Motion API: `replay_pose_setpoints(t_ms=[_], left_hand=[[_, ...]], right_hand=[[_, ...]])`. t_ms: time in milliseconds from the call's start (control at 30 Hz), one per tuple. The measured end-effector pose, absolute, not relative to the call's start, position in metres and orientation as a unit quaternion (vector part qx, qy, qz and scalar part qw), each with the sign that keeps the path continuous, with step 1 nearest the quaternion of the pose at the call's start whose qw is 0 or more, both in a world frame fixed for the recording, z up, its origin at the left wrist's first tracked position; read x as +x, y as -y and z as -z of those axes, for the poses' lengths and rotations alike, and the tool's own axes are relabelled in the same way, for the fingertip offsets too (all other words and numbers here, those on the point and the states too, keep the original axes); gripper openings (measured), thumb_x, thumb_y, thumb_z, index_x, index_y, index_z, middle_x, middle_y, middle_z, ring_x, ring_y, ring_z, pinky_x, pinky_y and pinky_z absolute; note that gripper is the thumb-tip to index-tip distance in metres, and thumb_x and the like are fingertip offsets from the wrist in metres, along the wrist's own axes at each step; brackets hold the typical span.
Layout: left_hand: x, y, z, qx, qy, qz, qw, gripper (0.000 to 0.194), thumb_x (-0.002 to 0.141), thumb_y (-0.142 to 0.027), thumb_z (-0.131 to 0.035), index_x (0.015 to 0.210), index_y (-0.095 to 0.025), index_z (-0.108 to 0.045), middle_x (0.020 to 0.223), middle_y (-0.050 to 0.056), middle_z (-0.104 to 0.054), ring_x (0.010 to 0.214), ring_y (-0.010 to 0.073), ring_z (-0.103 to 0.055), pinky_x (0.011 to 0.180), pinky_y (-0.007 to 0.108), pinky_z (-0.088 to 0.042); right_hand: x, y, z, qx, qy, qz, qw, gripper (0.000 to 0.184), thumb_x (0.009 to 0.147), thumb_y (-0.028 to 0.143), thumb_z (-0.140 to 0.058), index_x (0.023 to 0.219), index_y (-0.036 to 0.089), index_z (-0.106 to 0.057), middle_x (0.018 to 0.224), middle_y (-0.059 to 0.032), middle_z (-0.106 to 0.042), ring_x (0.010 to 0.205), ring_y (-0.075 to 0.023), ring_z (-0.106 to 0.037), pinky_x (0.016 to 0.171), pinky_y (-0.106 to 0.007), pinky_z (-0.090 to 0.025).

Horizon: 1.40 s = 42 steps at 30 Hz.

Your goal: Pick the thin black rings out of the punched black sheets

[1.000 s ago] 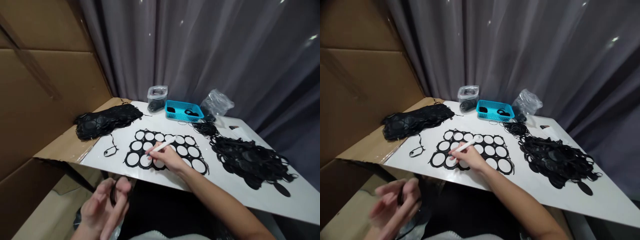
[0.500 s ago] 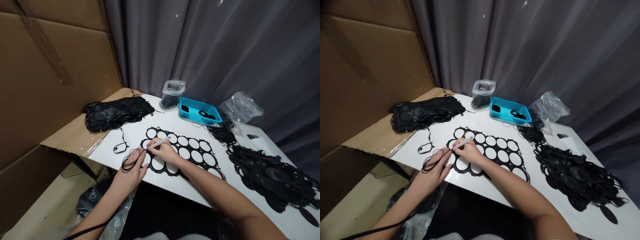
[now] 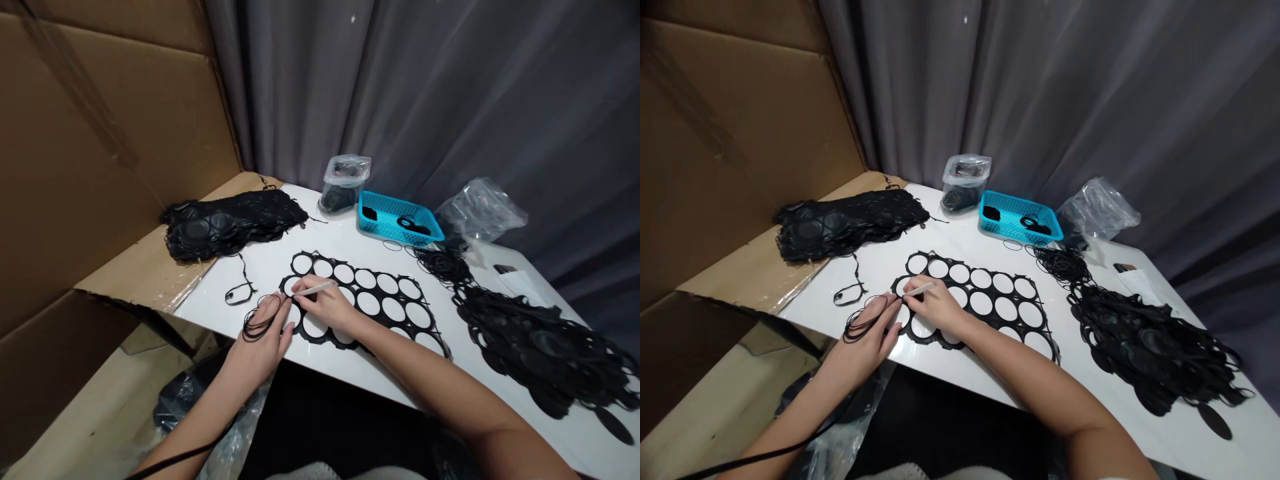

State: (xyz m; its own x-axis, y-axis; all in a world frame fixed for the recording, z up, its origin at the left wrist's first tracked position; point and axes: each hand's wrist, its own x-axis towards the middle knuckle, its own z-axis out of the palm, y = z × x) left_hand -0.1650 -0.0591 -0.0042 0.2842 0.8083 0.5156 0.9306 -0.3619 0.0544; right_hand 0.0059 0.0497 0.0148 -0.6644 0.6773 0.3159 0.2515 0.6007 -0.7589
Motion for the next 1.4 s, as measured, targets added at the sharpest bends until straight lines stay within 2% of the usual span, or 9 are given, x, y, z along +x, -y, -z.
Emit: replay_pose_setpoints(t_ms=[167,233,300,400,500,667,800,1233,1400], left_hand=[[-0.164,0.058,0.003,-0.797,0.545,0.233,0.118,0.039,0.099,-0.025,-0.05,0.134,-0.01,-0.056,0.133,0.02,-0.061,0.126,0.0347,-0.057,0.105,0.048,-0.049],[-0.163,0.058,0.002,-0.798,0.544,0.232,0.116,0.038,0.099,-0.025,-0.05,0.134,-0.012,-0.055,0.132,0.019,-0.061,0.126,0.034,-0.057,0.105,0.049,-0.049],[-0.164,0.058,0.0,-0.8,0.541,0.226,0.125,0.037,0.099,-0.026,-0.051,0.133,-0.012,-0.055,0.132,0.019,-0.061,0.125,0.0335,-0.058,0.105,0.048,-0.05],[-0.165,0.058,-0.003,-0.8,0.545,0.219,0.123,0.036,0.099,-0.026,-0.051,0.131,-0.013,-0.056,0.129,0.018,-0.062,0.123,0.033,-0.06,0.104,0.047,-0.051],[-0.163,0.055,-0.005,-0.79,0.551,0.241,0.118,0.036,0.099,-0.028,-0.051,0.132,-0.014,-0.056,0.126,0.017,-0.064,0.121,0.0326,-0.06,0.103,0.047,-0.051],[-0.143,0.05,-0.003,-0.791,0.517,0.288,0.156,0.048,0.099,-0.028,-0.054,0.144,-0.013,-0.045,0.137,0.018,-0.059,0.127,0.0318,-0.057,0.107,0.045,-0.048],[-0.127,0.049,0.006,-0.806,0.512,0.279,0.101,0.046,0.099,-0.031,-0.054,0.141,-0.013,-0.049,0.133,0.018,-0.061,0.127,0.0334,-0.057,0.105,0.047,-0.049],[-0.126,0.05,0.01,-0.805,0.523,0.267,0.086,0.042,0.1,-0.029,-0.051,0.14,-0.016,-0.051,0.136,0.016,-0.06,0.126,0.0311,-0.057,0.104,0.043,-0.049],[-0.127,0.05,0.012,-0.805,0.517,0.271,0.106,0.043,0.1,-0.028,-0.051,0.141,-0.015,-0.05,0.135,0.016,-0.061,0.126,0.031,-0.058,0.104,0.042,-0.049]], right_hand=[[-0.003,-0.066,-0.025,-0.24,0.951,-0.095,0.172,0.013,0.091,0.008,-0.05,0.091,0.019,-0.058,0.091,-0.0088,-0.068,0.091,-0.024,-0.056,0.083,-0.036,-0.036],[-0.004,-0.093,-0.036,-0.305,0.939,-0.034,0.157,0.017,0.089,0.005,-0.05,0.095,0.018,-0.058,0.091,-0.0106,-0.068,0.09,-0.0255,-0.056,0.082,-0.036,-0.033],[0.002,-0.126,-0.048,-0.41,0.893,-0.006,0.183,0.018,0.087,0.004,-0.048,0.096,0.017,-0.059,0.088,-0.0116,-0.068,0.085,-0.0255,-0.056,0.077,-0.035,-0.032],[0.022,-0.162,-0.06,-0.505,0.82,-0.026,0.269,0.016,0.09,0.008,-0.045,0.091,0.017,-0.058,0.081,-0.0091,-0.065,0.076,-0.0232,-0.055,0.07,-0.032,-0.03],[0.045,-0.159,-0.059,-0.503,0.789,-0.123,0.33,0.013,0.091,0.018,-0.049,0.079,0.02,-0.055,0.07,-0.0035,-0.061,0.066,-0.0196,-0.053,0.064,-0.03,-0.03],[0.06,-0.095,-0.041,-0.416,0.795,-0.348,0.271,0.014,0.085,0.028,-0.059,0.073,0.021,-0.058,0.075,0.0,-0.065,0.072,-0.0171,-0.058,0.067,-0.027,-0.039],[0.059,-0.057,-0.031,-0.378,0.786,-0.419,0.251,0.014,0.087,0.029,-0.058,0.076,0.021,-0.059,0.083,-0.0003,-0.069,0.077,-0.0166,-0.06,0.071,-0.028,-0.042],[0.054,-0.05,-0.022,-0.353,0.806,-0.378,0.289,0.015,0.089,0.022,-0.058,0.074,0.022,-0.057,0.083,-0.0003,-0.067,0.082,-0.0175,-0.059,0.077,-0.03,-0.043],[0.054,-0.041,-0.016,-0.307,0.885,-0.239,0.254,0.012,0.093,0.017,-0.053,0.082,0.021,-0.057,0.088,-0.0055,-0.067,0.086,-0.0207,-0.056,0.079,-0.033,-0.039]])
